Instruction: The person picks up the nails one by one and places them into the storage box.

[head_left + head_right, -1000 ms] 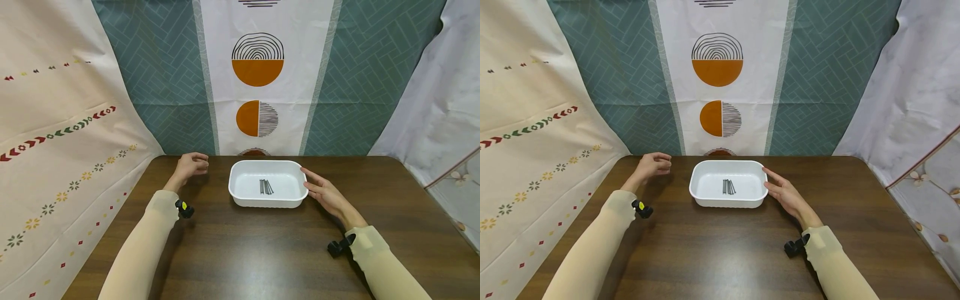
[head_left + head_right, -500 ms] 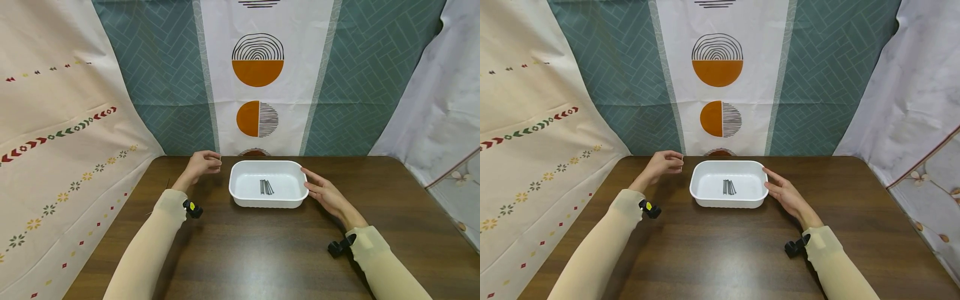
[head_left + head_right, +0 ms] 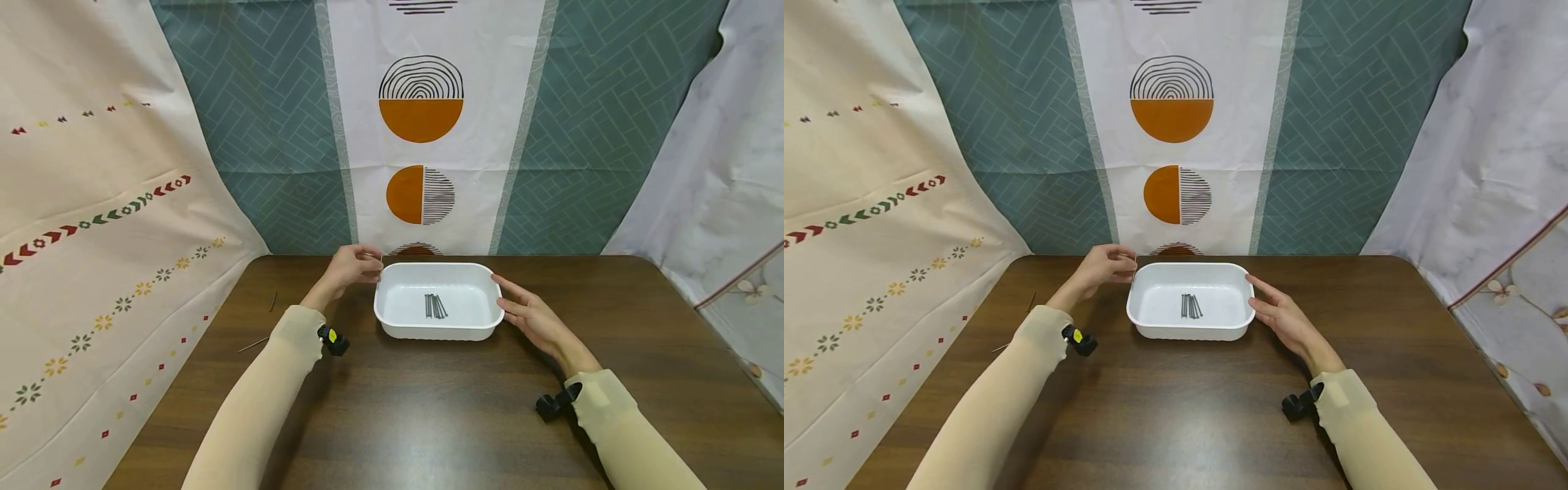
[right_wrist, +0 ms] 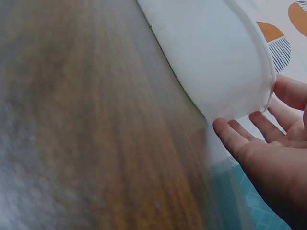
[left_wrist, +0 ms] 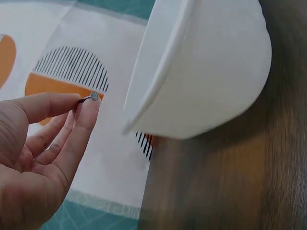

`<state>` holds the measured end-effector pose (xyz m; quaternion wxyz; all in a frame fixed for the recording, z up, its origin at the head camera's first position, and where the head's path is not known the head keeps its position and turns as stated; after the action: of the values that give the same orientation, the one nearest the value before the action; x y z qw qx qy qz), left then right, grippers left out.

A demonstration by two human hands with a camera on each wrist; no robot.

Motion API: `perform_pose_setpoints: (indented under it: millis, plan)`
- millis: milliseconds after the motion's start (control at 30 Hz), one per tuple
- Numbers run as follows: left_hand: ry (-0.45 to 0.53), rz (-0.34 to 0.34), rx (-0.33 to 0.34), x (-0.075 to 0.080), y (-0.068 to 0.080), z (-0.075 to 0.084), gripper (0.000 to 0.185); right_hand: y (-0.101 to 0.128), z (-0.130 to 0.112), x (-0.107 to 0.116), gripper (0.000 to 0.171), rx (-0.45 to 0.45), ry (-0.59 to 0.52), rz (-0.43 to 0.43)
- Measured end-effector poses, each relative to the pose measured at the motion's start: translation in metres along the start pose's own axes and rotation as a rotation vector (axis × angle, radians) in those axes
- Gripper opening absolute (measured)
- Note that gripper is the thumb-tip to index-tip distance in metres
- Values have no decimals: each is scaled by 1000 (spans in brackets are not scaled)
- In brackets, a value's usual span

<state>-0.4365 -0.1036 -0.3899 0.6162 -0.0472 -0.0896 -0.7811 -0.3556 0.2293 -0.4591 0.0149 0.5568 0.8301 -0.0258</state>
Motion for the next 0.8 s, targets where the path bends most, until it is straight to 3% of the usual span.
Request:
perform_pose_setpoints:
  millis: [300, 800]
  plan:
    - [-23, -14, 4, -28, -2, 1, 31, 0, 2, 0, 64, -4, -2, 0]
    - [-129, -63, 78, -56, -3, -7, 37, -1, 1, 0, 65, 2, -1, -7]
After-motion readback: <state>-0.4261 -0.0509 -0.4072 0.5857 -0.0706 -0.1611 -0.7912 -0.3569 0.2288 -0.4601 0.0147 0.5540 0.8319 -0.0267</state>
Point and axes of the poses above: each hand's wrist, its own y-axis away from the middle knuckle, its own x-axis out of the back of the hand, z = x × y, the point moved 10 cm from there along -y, towards the middle knuckle, and after that the axes turned 1 degree about x, right-handed, at the moved point
